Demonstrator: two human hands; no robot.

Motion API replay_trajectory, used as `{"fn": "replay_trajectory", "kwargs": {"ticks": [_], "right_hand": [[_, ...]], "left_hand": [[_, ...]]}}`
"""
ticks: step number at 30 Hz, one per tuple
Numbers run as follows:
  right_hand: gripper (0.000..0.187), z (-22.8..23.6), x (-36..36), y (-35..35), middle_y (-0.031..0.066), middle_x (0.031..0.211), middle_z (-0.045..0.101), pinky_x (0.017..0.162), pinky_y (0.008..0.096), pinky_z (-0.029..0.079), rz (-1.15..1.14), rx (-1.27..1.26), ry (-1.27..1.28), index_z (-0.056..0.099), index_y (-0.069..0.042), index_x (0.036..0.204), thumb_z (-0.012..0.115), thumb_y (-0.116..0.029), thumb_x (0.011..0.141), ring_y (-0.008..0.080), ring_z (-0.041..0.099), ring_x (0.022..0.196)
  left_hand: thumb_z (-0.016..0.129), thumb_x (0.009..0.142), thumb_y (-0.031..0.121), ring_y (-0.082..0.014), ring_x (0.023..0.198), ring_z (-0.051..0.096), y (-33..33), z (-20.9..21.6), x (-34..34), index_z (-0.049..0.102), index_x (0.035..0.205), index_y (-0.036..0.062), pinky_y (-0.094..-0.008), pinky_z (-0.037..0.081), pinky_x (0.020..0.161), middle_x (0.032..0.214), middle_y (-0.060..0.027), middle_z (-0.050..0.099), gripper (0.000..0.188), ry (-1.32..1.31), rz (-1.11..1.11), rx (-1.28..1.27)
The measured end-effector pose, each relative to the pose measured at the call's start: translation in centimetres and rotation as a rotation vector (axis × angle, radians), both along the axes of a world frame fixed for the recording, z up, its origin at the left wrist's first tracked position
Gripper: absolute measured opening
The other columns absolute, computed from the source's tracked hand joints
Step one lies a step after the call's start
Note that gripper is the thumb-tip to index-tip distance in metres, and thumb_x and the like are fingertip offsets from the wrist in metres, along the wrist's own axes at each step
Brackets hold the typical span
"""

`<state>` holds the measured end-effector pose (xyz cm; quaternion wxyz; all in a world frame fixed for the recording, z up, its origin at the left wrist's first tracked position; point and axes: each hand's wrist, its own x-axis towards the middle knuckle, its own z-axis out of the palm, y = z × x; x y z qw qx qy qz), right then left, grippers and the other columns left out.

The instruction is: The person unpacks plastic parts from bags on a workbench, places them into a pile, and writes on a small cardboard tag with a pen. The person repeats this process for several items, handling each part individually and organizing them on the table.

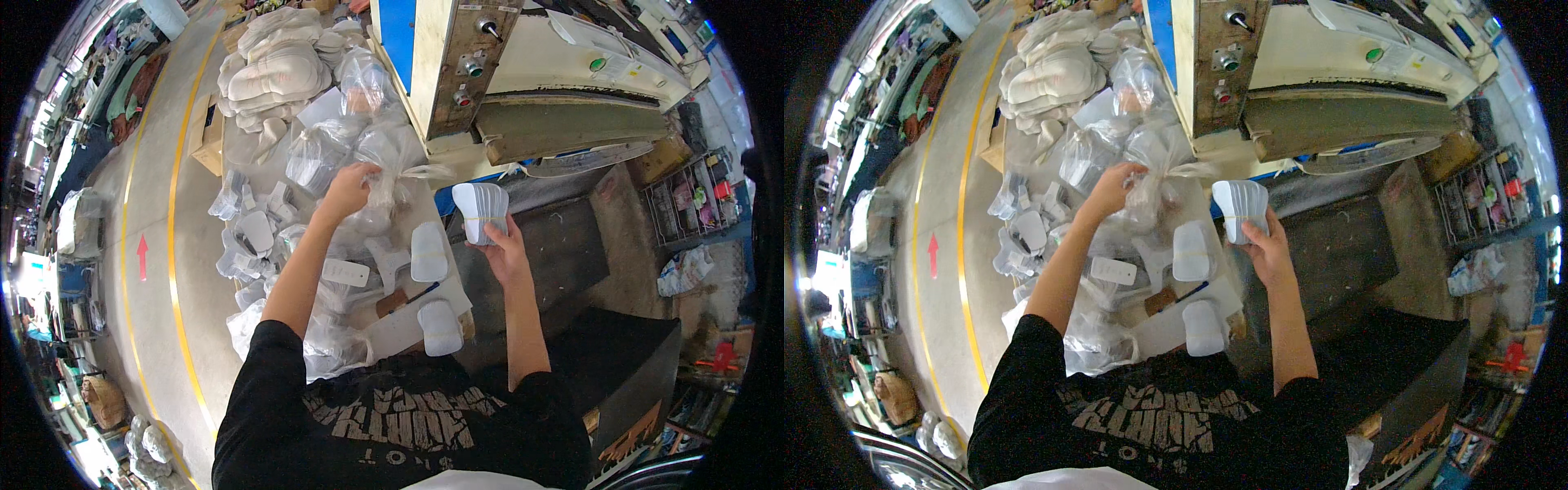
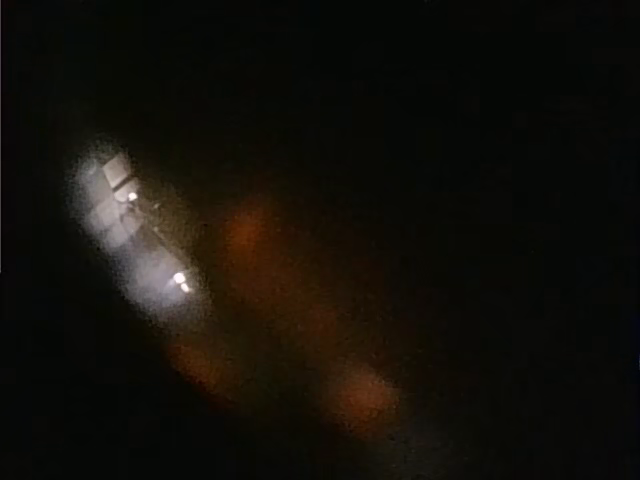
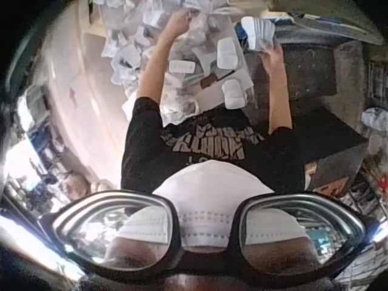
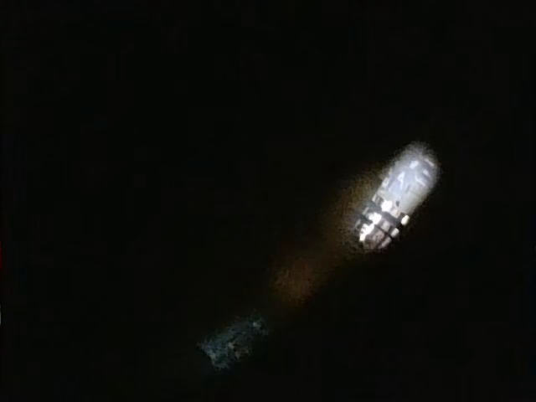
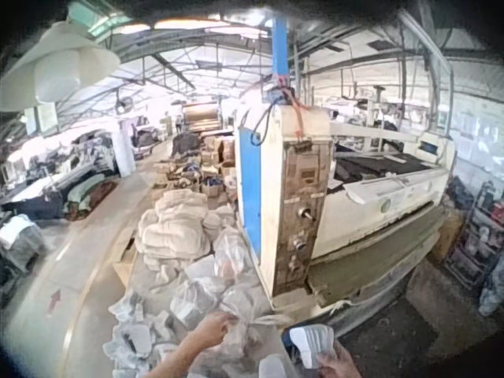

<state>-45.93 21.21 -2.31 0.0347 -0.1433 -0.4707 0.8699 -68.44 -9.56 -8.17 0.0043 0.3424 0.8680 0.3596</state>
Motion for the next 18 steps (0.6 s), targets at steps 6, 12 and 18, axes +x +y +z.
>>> {"fn": "replay_trajectory", "kwargs": {"ticks": [6,12,18], "right_hand": [[0.051,-2.3,-5.6,0.5,0.0120,0.116,0.070,0.083,0.0454,0.062,0.262,0.214,-0.136,0.059,-0.002,0.132,0.076,-0.025,0.090,0.0261,0.071,0.101],[0.046,-5.1,-11.8,-2.7,0.0052,0.115,0.071,0.092,0.0358,0.053,0.311,0.007,0.013,0.067,-0.004,0.124,0.072,-0.038,0.094,0.0189,0.068,0.103],[0.060,-5.4,-16.8,-5.3,0.0107,0.127,0.068,0.094,0.0385,0.053,0.633,-0.021,0.045,0.058,-0.001,0.136,0.067,-0.046,0.096,0.0218,0.065,0.116]], "left_hand": [[0.073,0.083,0.031,-0.0405,0.108,0.066,4.5,1.9,2.7,0.069,0.118,0.0099,-0.0545,0.048,0.096,0.114,-0.0171,0.072,0.042,-0.067,0.256,-0.385],[0.077,0.078,0.025,-0.0388,0.095,0.066,3.0,2.2,0.5,0.063,0.109,0.0085,-0.0518,0.049,0.089,0.095,-0.0141,0.072,0.039,-0.283,0.266,-0.139],[0.082,0.075,0.021,-0.0255,0.087,0.065,1.3,3.9,1.7,0.059,0.106,0.0048,-0.0391,0.051,0.081,0.090,-0.0107,0.066,0.042,-0.108,0.192,0.289]]}}
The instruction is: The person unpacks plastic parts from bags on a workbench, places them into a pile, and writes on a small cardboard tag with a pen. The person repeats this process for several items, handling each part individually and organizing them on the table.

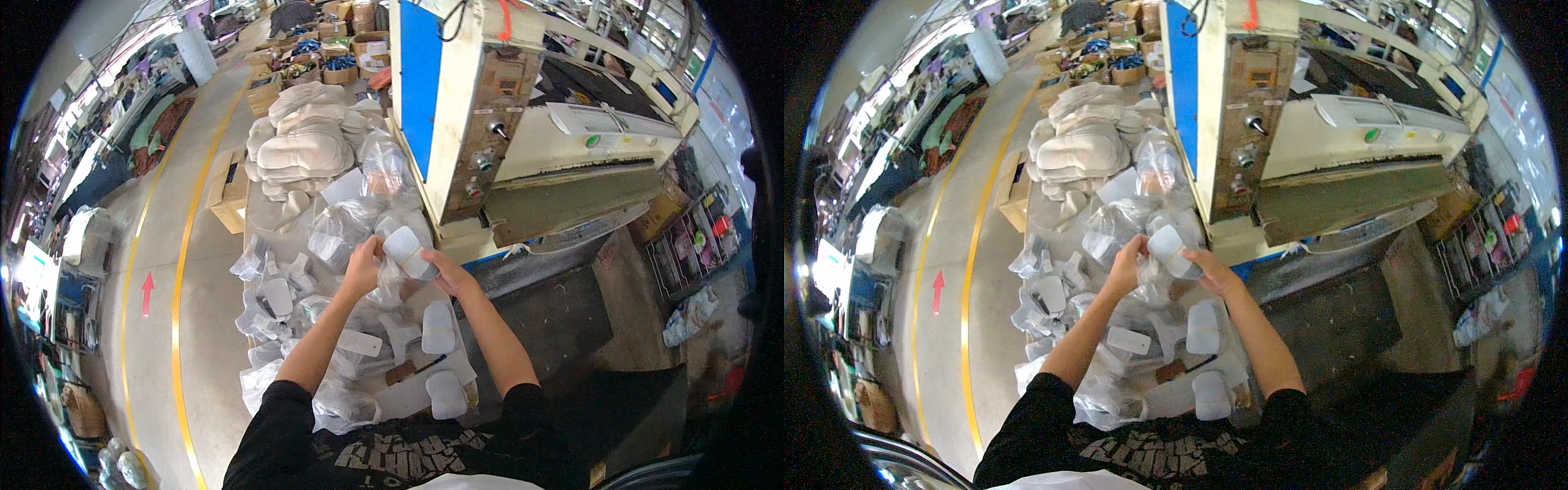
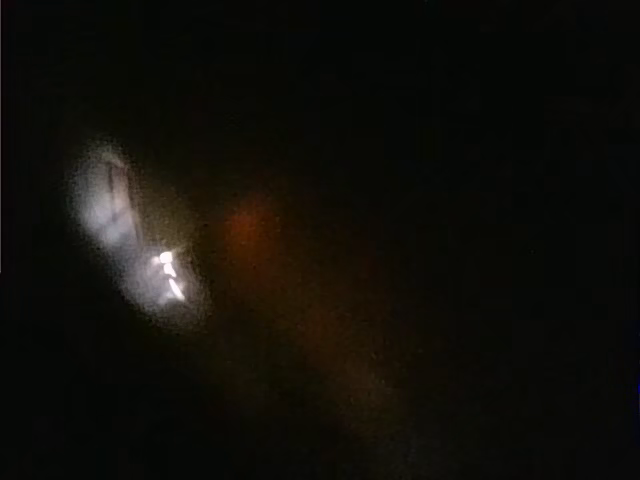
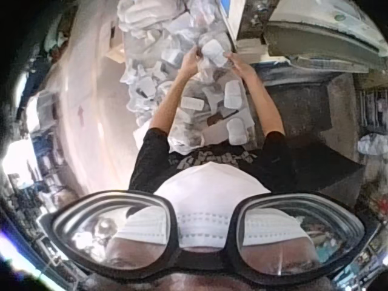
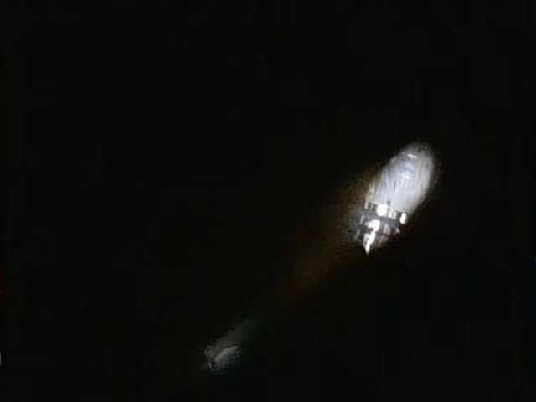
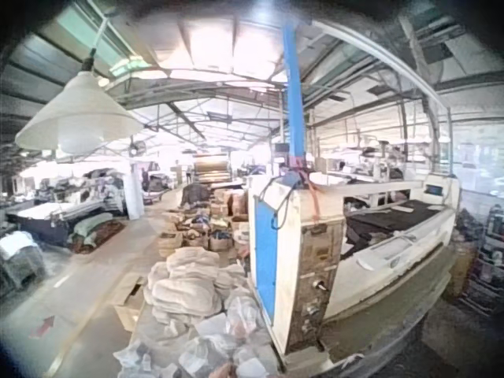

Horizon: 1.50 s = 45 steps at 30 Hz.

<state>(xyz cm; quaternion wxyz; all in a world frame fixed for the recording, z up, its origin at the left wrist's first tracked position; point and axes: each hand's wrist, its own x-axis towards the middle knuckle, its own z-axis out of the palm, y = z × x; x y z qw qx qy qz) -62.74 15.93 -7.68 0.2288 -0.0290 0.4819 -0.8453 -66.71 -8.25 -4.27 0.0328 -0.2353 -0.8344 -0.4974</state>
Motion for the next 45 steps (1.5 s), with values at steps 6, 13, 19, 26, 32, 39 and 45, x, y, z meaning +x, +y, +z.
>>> {"fn": "replay_trajectory", "kwargs": {"ticks": [6,13,19,26,32,39,45], "right_hand": [[0.063,-0.3,-0.9,-1.2,0.0128,0.135,0.063,0.105,0.0443,0.048,0.017,-0.117,-0.129,0.051,-0.002,0.145,0.059,-0.045,0.099,0.0263,0.060,0.125],[0.069,0.1,-0.6,-3.4,0.0132,0.142,0.058,0.111,0.0493,0.043,-0.196,-0.043,-0.017,0.047,-0.002,0.146,0.059,-0.048,0.097,0.0278,0.056,0.129],[0.073,1.6,-2.1,-3.8,0.0129,0.136,0.060,0.106,0.0492,0.045,-0.322,-0.013,0.201,0.049,-0.004,0.145,0.063,-0.050,0.091,0.0258,0.058,0.123],[0.074,1.3,0.3,-5.0,0.0118,0.134,0.062,0.106,0.0431,0.046,-0.217,-0.233,0.044,0.050,-0.001,0.144,0.066,-0.048,0.089,0.0261,0.060,0.120],[0.076,1.5,2.7,-2.2,0.0162,0.136,0.062,0.099,0.0434,0.052,-0.146,-0.106,0.090,0.050,0.003,0.142,0.066,-0.049,0.089,0.0291,0.065,0.113],[0.066,5.5,3.3,1.6,0.0155,0.109,0.071,0.070,0.0395,0.058,-0.038,-0.006,0.125,0.057,0.002,0.133,0.065,-0.049,0.092,0.0242,0.071,0.086],[0.066,7.2,1.2,-0.8,0.0108,0.101,0.072,0.059,0.0305,0.057,0.481,0.676,-0.032,0.063,0.001,0.124,0.072,-0.053,0.088,0.0194,0.071,0.072]], "left_hand": [[0.074,0.084,0.040,-0.0344,0.097,0.068,-2.0,1.1,1.8,0.070,0.111,0.0055,-0.0476,0.052,0.089,0.106,-0.0144,0.073,0.044,-0.211,0.066,-0.577],[0.075,0.089,0.030,-0.0312,0.097,0.071,-2.9,2.8,1.8,0.074,0.111,0.0114,-0.0398,0.053,0.089,0.102,-0.0113,0.076,0.028,-0.060,-0.108,-0.412],[0.073,0.091,0.019,-0.0209,0.097,0.067,-6.2,0.0,2.3,0.076,0.103,0.0011,-0.0350,0.050,0.093,0.105,-0.0088,0.076,0.021,-0.438,0.050,0.372],[0.065,0.080,0.006,-0.0167,0.097,0.064,-5.9,1.1,2.3,0.069,0.117,-0.0027,-0.0333,0.050,0.090,0.107,-0.0060,0.071,0.038,-0.335,-0.132,0.175],[0.045,0.062,-0.001,-0.0212,0.082,0.049,-8.7,4.6,1.5,0.048,0.082,0.0040,-0.0306,0.043,0.087,0.081,-0.0037,0.047,0.020,-0.500,0.031,0.982],[0.064,0.097,0.038,-0.0187,0.069,0.060,-10.8,10.1,4.5,0.068,0.109,-0.0013,-0.0411,0.050,0.066,0.078,-0.0076,0.063,0.041,-0.782,-0.515,-0.032],[0.067,0.082,0.016,-0.0251,0.081,0.063,-7.4,12.2,7.3,0.071,0.100,-0.0019,-0.0379,0.050,0.076,0.089,-0.0130,0.069,0.026,-0.364,-0.522,-0.259]]}}
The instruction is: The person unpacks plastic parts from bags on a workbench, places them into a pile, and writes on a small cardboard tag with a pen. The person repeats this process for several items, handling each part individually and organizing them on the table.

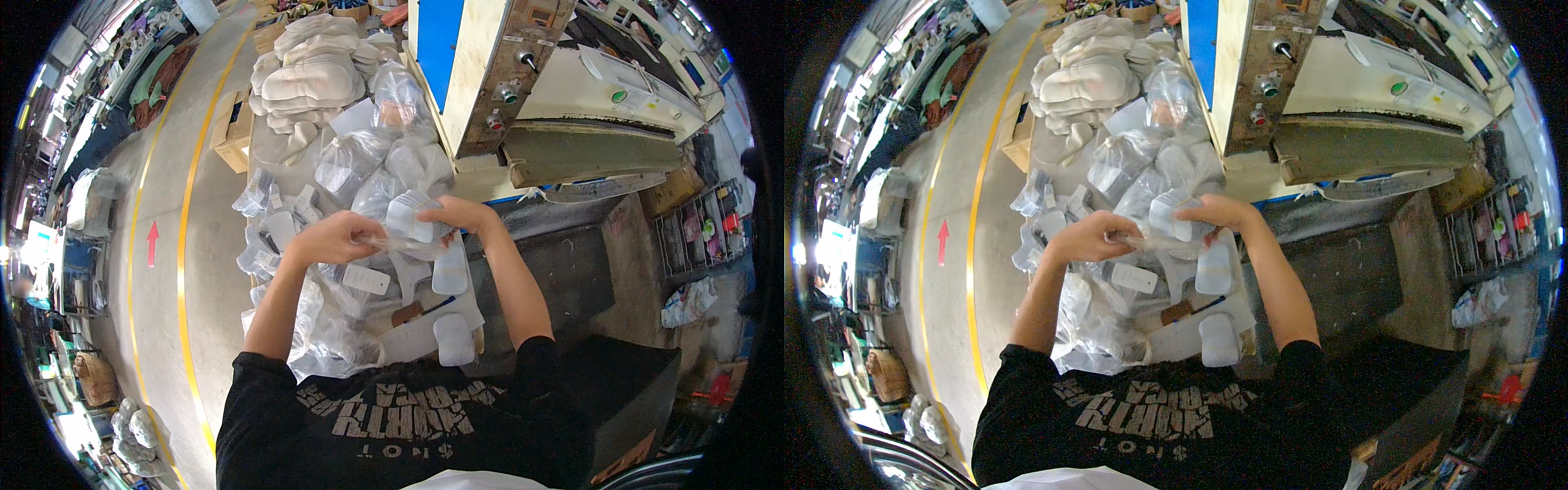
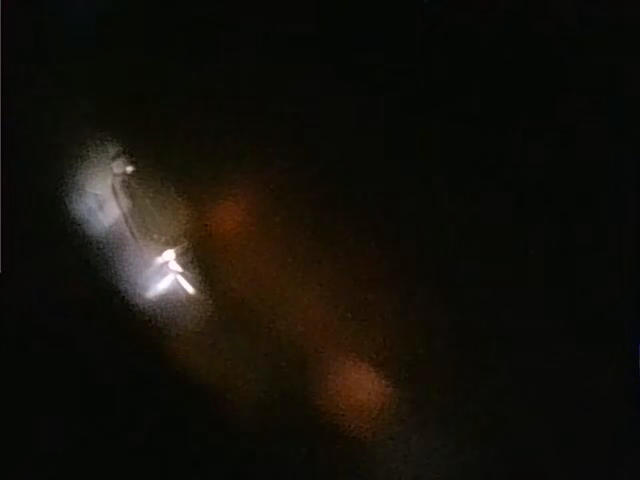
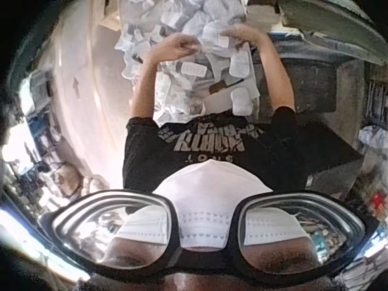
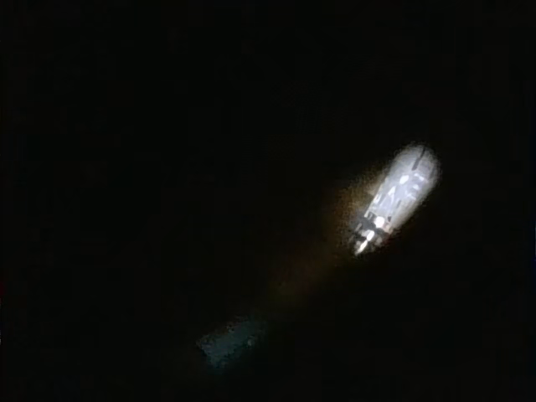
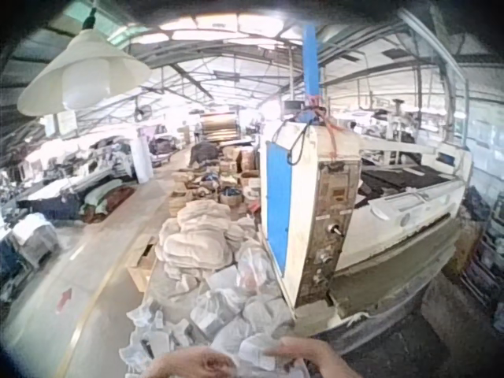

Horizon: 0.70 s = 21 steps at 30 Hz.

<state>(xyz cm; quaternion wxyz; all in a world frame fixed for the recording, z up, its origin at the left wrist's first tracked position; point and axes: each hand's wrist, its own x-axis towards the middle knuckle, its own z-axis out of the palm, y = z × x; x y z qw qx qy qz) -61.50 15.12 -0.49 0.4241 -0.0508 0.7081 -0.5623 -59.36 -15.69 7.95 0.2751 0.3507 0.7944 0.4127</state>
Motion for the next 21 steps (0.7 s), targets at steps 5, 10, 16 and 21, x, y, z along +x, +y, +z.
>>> {"fn": "replay_trajectory", "kwargs": {"ticks": [5,10,16,21], "right_hand": [[0.079,-1.1,-1.6,-2.4,0.0171,0.122,0.067,0.084,0.0347,0.057,0.023,0.014,0.195,0.056,0.005,0.137,0.079,-0.049,0.085,0.0225,0.068,0.104],[0.094,-2.2,-2.6,-3.5,0.0137,0.134,0.064,0.092,0.0384,0.056,0.041,0.004,0.372,0.045,0.000,0.151,0.080,-0.053,0.082,0.0224,0.060,0.123],[0.100,-1.3,-3.8,-4.9,0.0224,0.145,0.056,0.111,0.0379,0.042,0.447,0.239,0.191,0.039,0.005,0.153,0.081,-0.052,0.082,0.0284,0.054,0.132],[0.082,-7.5,-6.5,-3.9,0.0230,0.145,0.055,0.109,0.0435,0.044,-0.243,0.153,0.843,0.049,0.000,0.148,0.076,-0.048,0.087,0.0351,0.056,0.131]], "left_hand": [[0.061,0.068,0.005,-0.0218,0.085,0.054,1.0,1.5,0.4,0.067,0.083,-0.0040,-0.0341,0.044,0.079,0.082,-0.0075,0.059,0.018,-0.025,-0.025,0.307],[0.060,0.066,0.002,-0.0212,0.086,0.049,0.7,0.7,1.6,0.065,0.077,-0.0024,-0.0338,0.040,0.078,0.078,-0.0042,0.052,0.013,0.003,0.064,0.371],[0.060,0.063,-0.001,-0.0206,0.082,0.043,0.7,0.4,2.4,0.063,0.071,-0.0010,-0.0331,0.035,0.079,0.078,-0.0029,0.050,0.009,0.147,0.172,0.433],[0.059,0.061,-0.001,-0.0205,0.081,0.042,1.1,0.0,1.7,0.063,0.071,-0.0004,-0.0334,0.034,0.079,0.077,-0.0031,0.049,0.010,0.178,0.191,0.506]]}}
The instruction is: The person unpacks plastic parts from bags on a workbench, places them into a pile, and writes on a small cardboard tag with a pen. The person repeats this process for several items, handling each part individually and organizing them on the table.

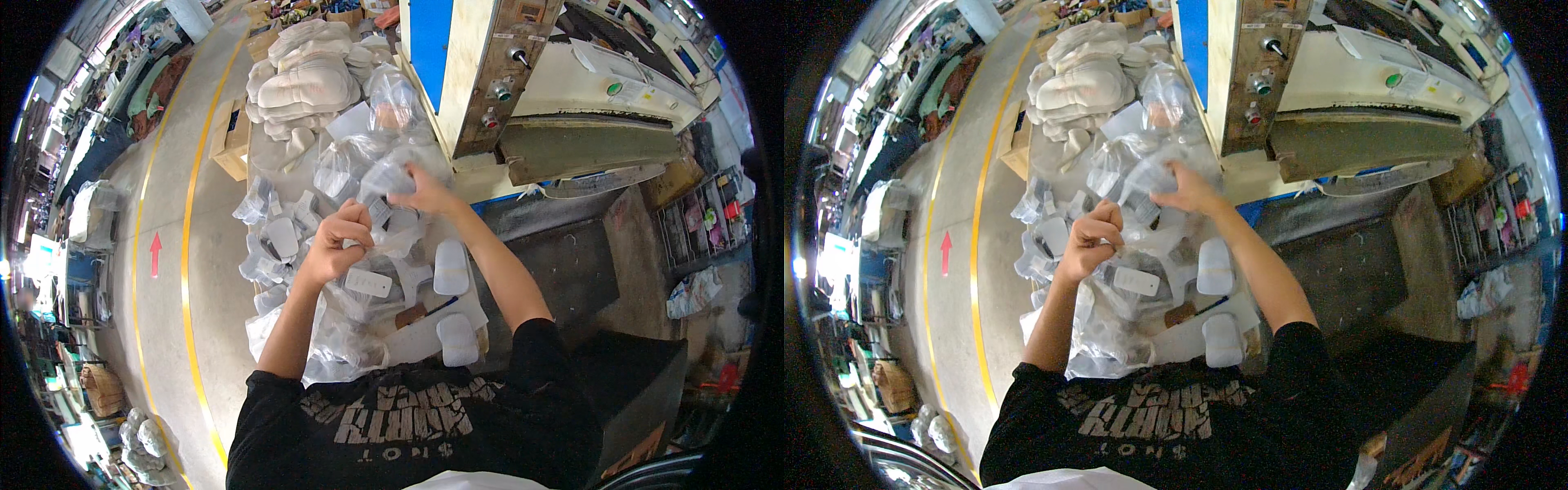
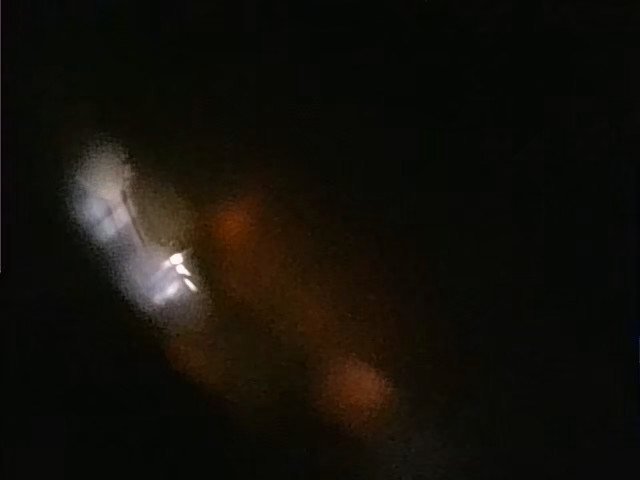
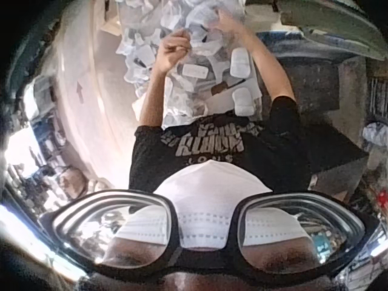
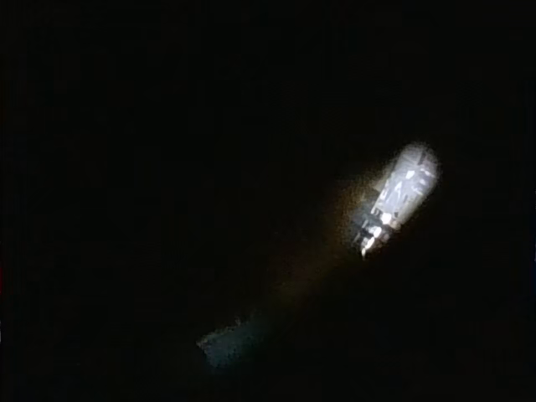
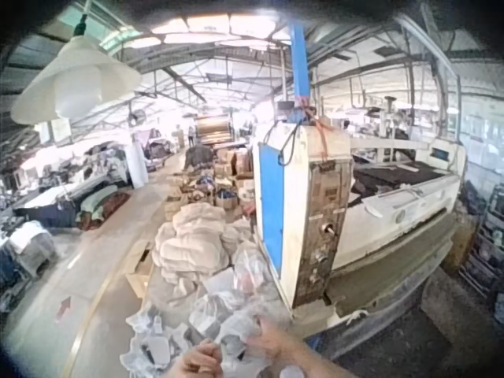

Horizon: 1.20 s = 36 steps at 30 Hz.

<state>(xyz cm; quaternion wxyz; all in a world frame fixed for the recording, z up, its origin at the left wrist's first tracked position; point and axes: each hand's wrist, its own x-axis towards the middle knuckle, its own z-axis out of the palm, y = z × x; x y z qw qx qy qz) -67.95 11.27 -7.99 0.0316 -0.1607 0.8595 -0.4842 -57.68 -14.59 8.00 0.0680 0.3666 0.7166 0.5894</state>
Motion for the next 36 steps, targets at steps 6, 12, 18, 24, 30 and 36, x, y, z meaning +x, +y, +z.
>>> {"fn": "replay_trajectory", "kwargs": {"ticks": [6,12,18,24,30,36], "right_hand": [[0.047,1.8,1.6,0.7,0.0189,0.148,0.052,0.110,0.0546,0.041,-0.065,0.200,0.153,0.062,-0.007,0.132,0.070,-0.029,0.091,0.0362,0.052,0.136],[0.027,1.8,5.0,2.0,0.0112,0.117,0.068,0.098,0.0548,0.046,0.046,0.731,-0.048,0.067,-0.013,0.110,0.073,-0.022,0.086,0.0333,0.064,0.112],[0.027,0.9,6.0,2.7,0.0120,0.104,0.075,0.090,0.0576,0.049,0.143,0.724,-0.077,0.070,-0.012,0.106,0.076,-0.018,0.080,0.0370,0.071,0.099],[0.019,4.3,7.1,3.5,0.0074,0.086,0.072,0.069,0.0356,0.054,0.000,-0.197,-0.097,0.062,-0.004,0.108,0.071,-0.008,0.091,0.0221,0.072,0.077],[0.013,13.6,12.5,1.6,0.0034,0.088,0.067,0.070,0.0280,0.053,0.155,-0.457,-0.299,0.058,-0.001,0.110,0.064,-0.007,0.101,0.0105,0.067,0.077],[0.039,11.9,16.7,1.0,0.0168,0.113,0.063,0.083,0.0404,0.056,-0.074,0.021,0.038,0.054,-0.001,0.121,0.072,-0.024,0.095,0.0263,0.066,0.104]], "left_hand": [[0.057,0.060,0.000,-0.0210,0.082,0.044,-1.9,-0.5,0.9,0.063,0.071,-0.0013,-0.0338,0.035,0.078,0.078,-0.0040,0.049,0.013,-0.011,0.078,-0.095],[0.055,0.062,0.002,-0.0235,0.082,0.046,-2.2,-0.4,2.5,0.065,0.075,-0.0022,-0.0348,0.040,0.080,0.080,-0.0061,0.054,0.017,-0.016,0.081,-0.181],[0.060,0.086,0.009,-0.0250,0.077,0.052,-1.9,-2.1,4.3,0.070,0.092,-0.0014,-0.0378,0.044,0.074,0.078,-0.0109,0.059,0.016,0.069,0.100,-0.259],[0.058,0.104,0.020,-0.0136,0.059,0.048,-0.4,-1.9,5.5,0.062,0.128,0.0044,-0.0301,0.043,0.060,0.081,-0.0105,0.062,0.029,-0.194,0.476,-0.375],[0.059,0.105,0.028,-0.0147,0.067,0.052,2.1,-1.8,5.6,0.066,0.120,0.0013,-0.0318,0.046,0.066,0.088,-0.0086,0.063,0.031,-0.169,0.486,-0.271],[0.051,0.111,0.036,-0.0108,0.075,0.047,2.1,-5.4,5.0,0.062,0.092,-0.0053,-0.0295,0.041,0.070,0.084,-0.0013,0.056,0.046,-0.303,0.529,-0.068]]}}
